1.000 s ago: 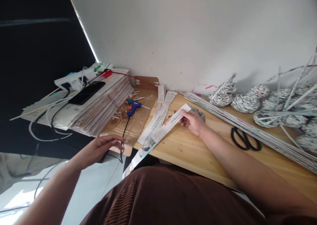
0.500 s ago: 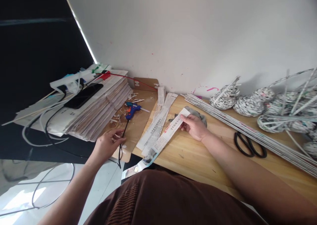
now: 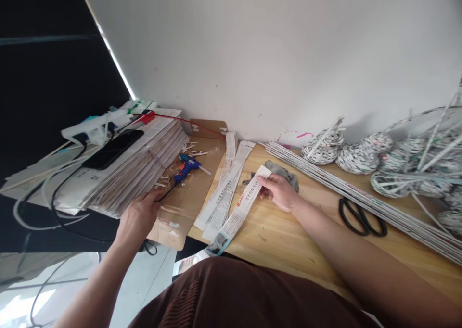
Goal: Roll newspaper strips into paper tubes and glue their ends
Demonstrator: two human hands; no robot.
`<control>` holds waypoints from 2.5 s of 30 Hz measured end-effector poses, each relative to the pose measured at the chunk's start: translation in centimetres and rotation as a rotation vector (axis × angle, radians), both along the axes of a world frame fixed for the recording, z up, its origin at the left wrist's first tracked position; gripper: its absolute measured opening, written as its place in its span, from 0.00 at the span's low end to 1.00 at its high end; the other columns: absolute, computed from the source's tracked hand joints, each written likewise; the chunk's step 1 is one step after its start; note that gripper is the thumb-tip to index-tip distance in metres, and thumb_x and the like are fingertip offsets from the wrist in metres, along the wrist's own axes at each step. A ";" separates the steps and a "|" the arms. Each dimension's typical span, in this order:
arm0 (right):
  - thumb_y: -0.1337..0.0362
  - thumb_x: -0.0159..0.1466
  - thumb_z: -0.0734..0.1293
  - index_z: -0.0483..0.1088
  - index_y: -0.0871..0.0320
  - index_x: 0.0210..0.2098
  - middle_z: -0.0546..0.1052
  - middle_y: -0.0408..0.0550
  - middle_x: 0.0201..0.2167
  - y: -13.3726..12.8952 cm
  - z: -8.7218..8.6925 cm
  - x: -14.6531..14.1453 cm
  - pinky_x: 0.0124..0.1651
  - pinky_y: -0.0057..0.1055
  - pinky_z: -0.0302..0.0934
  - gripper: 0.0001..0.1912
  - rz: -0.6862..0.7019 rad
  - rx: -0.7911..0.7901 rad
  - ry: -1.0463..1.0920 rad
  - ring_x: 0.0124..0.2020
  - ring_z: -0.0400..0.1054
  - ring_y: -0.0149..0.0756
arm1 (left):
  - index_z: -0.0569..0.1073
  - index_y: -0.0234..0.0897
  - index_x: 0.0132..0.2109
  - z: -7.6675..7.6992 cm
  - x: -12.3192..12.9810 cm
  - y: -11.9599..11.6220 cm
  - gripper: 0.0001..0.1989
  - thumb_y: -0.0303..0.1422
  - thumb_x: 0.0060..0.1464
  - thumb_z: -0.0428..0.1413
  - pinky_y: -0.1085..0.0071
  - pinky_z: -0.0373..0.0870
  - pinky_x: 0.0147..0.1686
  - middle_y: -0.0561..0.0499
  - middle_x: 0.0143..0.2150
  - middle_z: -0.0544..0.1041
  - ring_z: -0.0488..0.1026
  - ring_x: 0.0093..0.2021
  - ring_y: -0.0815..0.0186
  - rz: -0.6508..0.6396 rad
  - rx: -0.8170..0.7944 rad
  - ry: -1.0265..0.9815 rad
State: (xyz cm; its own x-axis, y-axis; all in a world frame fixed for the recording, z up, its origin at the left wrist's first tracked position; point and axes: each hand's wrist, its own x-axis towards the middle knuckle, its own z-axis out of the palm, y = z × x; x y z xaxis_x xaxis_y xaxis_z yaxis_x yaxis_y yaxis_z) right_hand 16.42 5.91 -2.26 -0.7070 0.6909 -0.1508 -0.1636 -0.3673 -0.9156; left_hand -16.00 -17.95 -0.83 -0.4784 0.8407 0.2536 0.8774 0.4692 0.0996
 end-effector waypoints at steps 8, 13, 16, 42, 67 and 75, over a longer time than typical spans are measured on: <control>0.53 0.55 0.73 0.75 0.62 0.31 0.78 0.48 0.26 0.0 -0.4 0.0 0.25 0.25 0.62 0.17 0.024 0.065 -0.014 0.24 0.68 0.29 | 0.74 0.38 0.52 0.8 3.1 2.7 0.17 0.35 0.58 0.51 0.59 0.66 0.53 0.44 0.50 0.76 0.72 0.51 0.53 -0.082 0.242 -0.189; 0.51 0.55 0.72 0.75 0.62 0.30 0.77 0.48 0.24 -0.2 -0.3 -0.1 0.24 0.26 0.61 0.18 0.002 0.173 -0.047 0.23 0.68 0.30 | 0.73 0.36 0.50 3.6 9.0 9.2 0.20 0.40 0.52 0.59 0.69 0.73 0.36 0.43 0.46 0.78 0.75 0.46 0.57 -0.256 0.319 -1.152; 0.49 0.57 0.70 0.74 0.62 0.29 0.75 0.46 0.21 -0.6 -0.3 -0.2 0.24 0.27 0.61 0.20 -0.010 0.292 -0.101 0.20 0.67 0.30 | 0.72 0.38 0.53 5.0 12.5 12.6 0.23 0.35 0.49 0.63 0.71 0.74 0.35 0.41 0.52 0.74 0.74 0.49 0.58 -0.387 0.152 -1.602; 0.54 0.69 0.54 0.71 0.57 0.27 0.77 0.49 0.23 2.0 0.2 1.4 0.29 0.31 0.49 0.22 -0.391 1.275 -1.019 0.26 0.68 0.36 | 0.76 0.29 0.39 2.2 14.1 21.1 0.06 0.28 0.56 0.58 0.76 0.77 0.30 0.45 0.32 0.79 0.79 0.31 0.66 -0.382 0.234 -1.971; 0.66 0.66 0.53 0.62 0.54 0.56 0.72 0.53 0.54 3.0 4.4 -1.0 0.38 0.34 0.67 0.20 -0.616 0.818 -0.297 0.33 0.75 0.33 | 0.76 0.29 0.36 0.8 13.7 21.1 0.09 0.32 0.50 0.63 0.77 0.77 0.32 0.46 0.33 0.79 0.78 0.31 0.68 -0.540 0.215 -1.943; 0.59 0.60 0.67 0.76 0.52 0.41 0.78 0.50 0.43 1.8 1.5 -1.0 0.48 0.37 0.59 0.11 -0.208 1.364 -0.841 0.46 0.69 0.44 | 0.73 0.31 0.36 1.1 13.6 21.3 0.10 0.34 0.50 0.64 0.74 0.77 0.28 0.46 0.33 0.79 0.78 0.31 0.66 -0.440 0.294 -1.949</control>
State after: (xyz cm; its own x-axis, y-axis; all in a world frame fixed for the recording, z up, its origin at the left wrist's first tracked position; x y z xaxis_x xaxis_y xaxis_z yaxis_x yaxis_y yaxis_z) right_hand 15.37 7.68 -0.72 -0.6277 0.6965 0.3477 0.5867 0.7168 -0.3768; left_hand -2.40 3.35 0.31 -0.0432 0.9914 -0.1235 -0.4474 0.0913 0.8897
